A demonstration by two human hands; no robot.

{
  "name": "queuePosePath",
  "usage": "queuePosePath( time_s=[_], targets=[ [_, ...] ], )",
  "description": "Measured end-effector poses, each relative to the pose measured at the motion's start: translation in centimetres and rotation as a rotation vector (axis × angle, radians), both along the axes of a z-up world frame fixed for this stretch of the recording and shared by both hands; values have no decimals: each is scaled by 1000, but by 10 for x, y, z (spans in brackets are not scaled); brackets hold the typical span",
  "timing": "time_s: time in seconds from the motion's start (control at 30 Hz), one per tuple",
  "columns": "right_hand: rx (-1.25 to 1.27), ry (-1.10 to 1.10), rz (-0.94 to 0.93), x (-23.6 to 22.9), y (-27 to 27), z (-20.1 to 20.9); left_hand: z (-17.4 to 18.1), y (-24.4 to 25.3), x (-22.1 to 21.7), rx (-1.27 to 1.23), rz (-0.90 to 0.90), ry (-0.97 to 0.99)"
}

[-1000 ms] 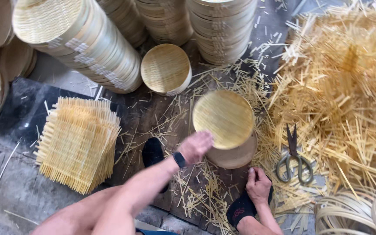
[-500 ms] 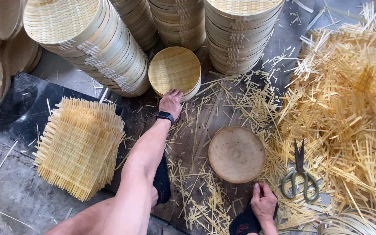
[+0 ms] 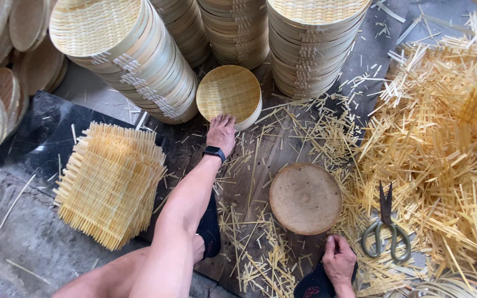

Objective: The person weaves a bamboo basket base by hand and using shears, fitting a woven square into a circular frame and trimming the excess bamboo strips.

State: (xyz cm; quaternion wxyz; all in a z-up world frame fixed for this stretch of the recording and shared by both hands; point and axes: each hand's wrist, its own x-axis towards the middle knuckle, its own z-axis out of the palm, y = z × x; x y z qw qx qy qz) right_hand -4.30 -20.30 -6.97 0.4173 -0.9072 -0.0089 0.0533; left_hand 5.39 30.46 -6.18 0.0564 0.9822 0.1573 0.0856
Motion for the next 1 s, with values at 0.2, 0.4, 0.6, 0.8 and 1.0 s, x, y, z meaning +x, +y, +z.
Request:
queuePosePath(
  time_s=[0.2, 0.4, 0.6, 0.8, 1.0],
  targets=[
    [73, -13, 34, -2, -5, 0, 93, 50, -110, -91, 199, 3],
    [80, 52, 19, -1, -6, -3, 138, 84, -242, -286, 929, 890],
    [110, -10, 82, -2, -12, -14, 109, 135, -291, -232, 550, 762],
    [107, 23, 74, -3, -15, -22, 202, 154, -276, 68, 597, 343],
    [299, 112, 28, -3, -17, -21, 316, 16, -177, 70, 166, 181]
  ],
)
